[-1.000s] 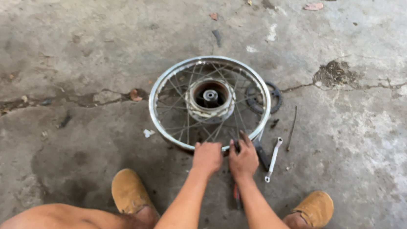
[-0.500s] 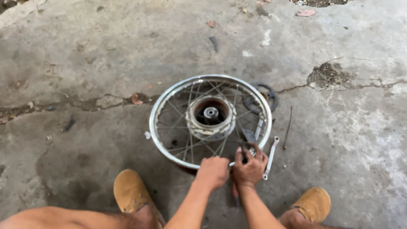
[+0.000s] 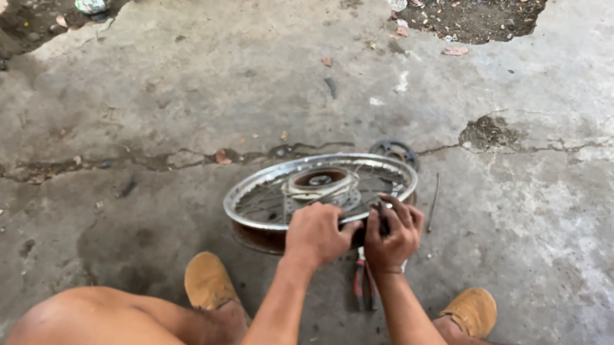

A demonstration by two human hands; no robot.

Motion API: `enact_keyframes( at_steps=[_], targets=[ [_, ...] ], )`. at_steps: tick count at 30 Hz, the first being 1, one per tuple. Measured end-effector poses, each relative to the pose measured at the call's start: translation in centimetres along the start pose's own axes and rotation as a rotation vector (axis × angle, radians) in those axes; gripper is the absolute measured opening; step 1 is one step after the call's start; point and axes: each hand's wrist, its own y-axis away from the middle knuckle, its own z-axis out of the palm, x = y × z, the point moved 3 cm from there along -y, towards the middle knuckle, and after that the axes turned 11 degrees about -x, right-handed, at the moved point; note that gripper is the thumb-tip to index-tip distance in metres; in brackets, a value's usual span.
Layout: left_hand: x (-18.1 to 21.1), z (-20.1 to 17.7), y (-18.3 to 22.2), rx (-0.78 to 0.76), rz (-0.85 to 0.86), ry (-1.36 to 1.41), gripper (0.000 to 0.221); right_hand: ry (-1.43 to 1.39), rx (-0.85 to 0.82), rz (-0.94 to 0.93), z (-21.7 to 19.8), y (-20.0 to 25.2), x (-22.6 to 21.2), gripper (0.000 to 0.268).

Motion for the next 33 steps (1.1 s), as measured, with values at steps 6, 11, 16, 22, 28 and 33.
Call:
enact_keyframes(
  at_steps=[6, 11, 16, 22, 28, 33],
  targets=[
    [-0.5, -2.3, -0.8, 0.042, -0.030, 0.042, 0.043, -0.120, -0.072, -0.073, -1.8, -7.2, -5.0, 0.002],
    [-0.3, -5.7, -1.6, 0.070, -0.028, 0.007, 0.039, 0.080, -0.325, 0.085, 0.6, -8.6, -4.0, 0.017],
    [-1.4, -9.2, -4.5, 0.199, 0.001, -0.035, 0.033, 0.138, -0.444, 0.164, 3.7, -12.4, -3.7, 0.027],
    [-3.3, -10.7, -5.7, 0.491, 0.038, -0.043, 0.033, 0.235, -0.628, 0.330, 7.5, -16.7, -3.9, 0.030],
    [-3.3, -13.9, -4.6, 0.433, 0.186, -0.035, 0.048, 0.170, -0.671, 0.381, 9.8, -18.4, -4.3, 0.029],
    [-3.8, -13.5, -6.6, 0.254, 0.097, -0.149, 0.058, -0.105, -0.318, 0.199, 8.7, -20.4, -5.2, 0.011]
  ],
)
